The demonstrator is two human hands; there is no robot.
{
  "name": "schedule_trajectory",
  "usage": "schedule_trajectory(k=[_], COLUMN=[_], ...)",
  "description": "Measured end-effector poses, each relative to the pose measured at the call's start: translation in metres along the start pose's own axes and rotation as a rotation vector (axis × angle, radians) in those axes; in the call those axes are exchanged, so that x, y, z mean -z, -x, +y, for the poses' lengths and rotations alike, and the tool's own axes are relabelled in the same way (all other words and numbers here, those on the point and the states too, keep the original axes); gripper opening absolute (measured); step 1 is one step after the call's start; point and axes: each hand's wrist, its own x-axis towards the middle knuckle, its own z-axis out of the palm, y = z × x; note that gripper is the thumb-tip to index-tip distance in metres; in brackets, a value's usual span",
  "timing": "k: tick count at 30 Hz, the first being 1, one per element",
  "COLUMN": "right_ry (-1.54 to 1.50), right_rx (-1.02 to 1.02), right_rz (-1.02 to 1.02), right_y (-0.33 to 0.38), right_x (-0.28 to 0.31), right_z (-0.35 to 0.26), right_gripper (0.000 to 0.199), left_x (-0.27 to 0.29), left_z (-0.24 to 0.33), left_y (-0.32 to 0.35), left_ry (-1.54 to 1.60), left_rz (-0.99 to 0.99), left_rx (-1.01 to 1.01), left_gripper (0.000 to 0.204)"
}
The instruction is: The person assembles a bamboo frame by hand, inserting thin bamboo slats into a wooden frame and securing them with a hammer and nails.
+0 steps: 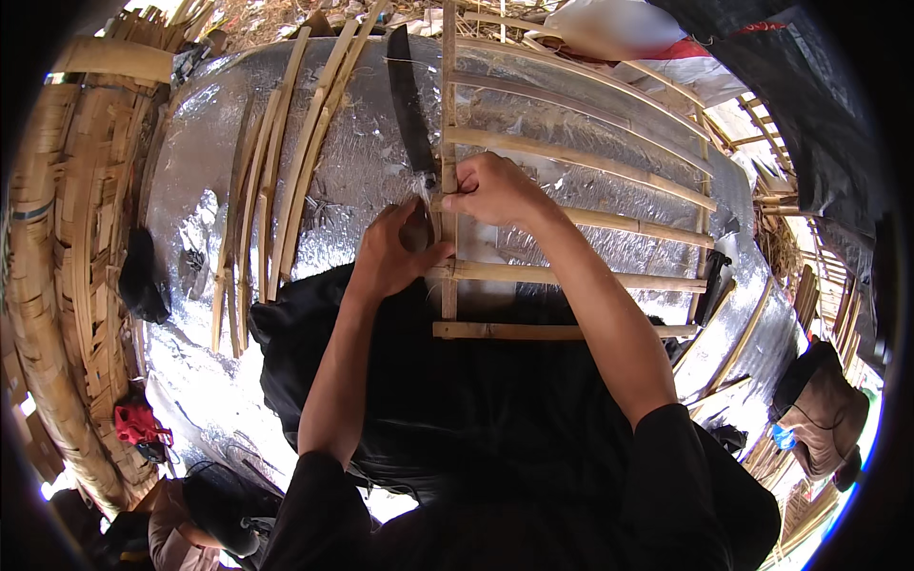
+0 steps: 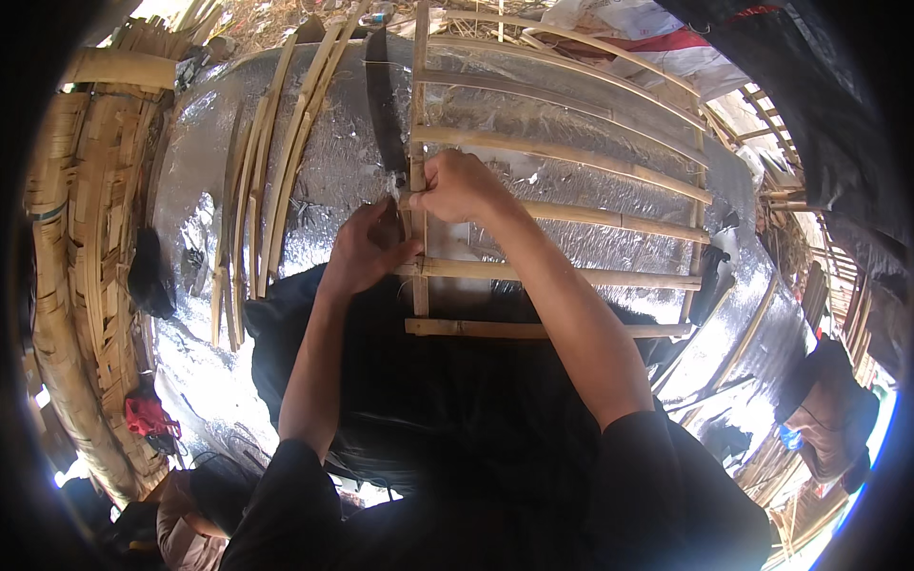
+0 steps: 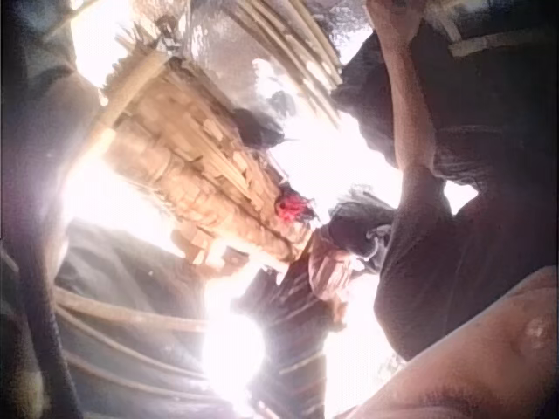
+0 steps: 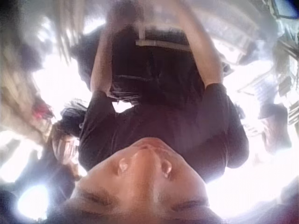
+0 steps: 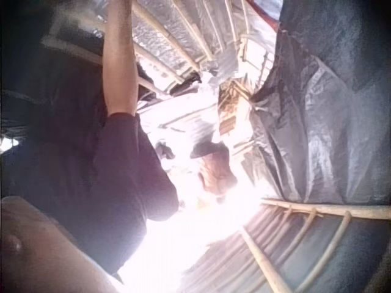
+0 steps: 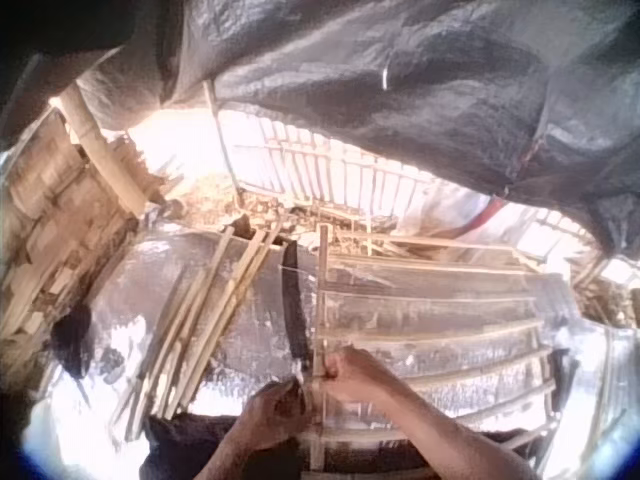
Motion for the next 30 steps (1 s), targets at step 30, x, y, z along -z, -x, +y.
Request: schedule_trajectory(k=[30], right_ry=[0.308], right_rx=[-0.001], right_rz=[0.053], right_y=[0.004], right_x=[0.0], right_z=[-0.021], right_gripper=[0.029], left_x=[0.01], left_z=[-0.012], left_y=[-0.021], left_ry=[0.099], left_rz=[-0.217], left_rx=[-0.107], left_gripper=[0.069])
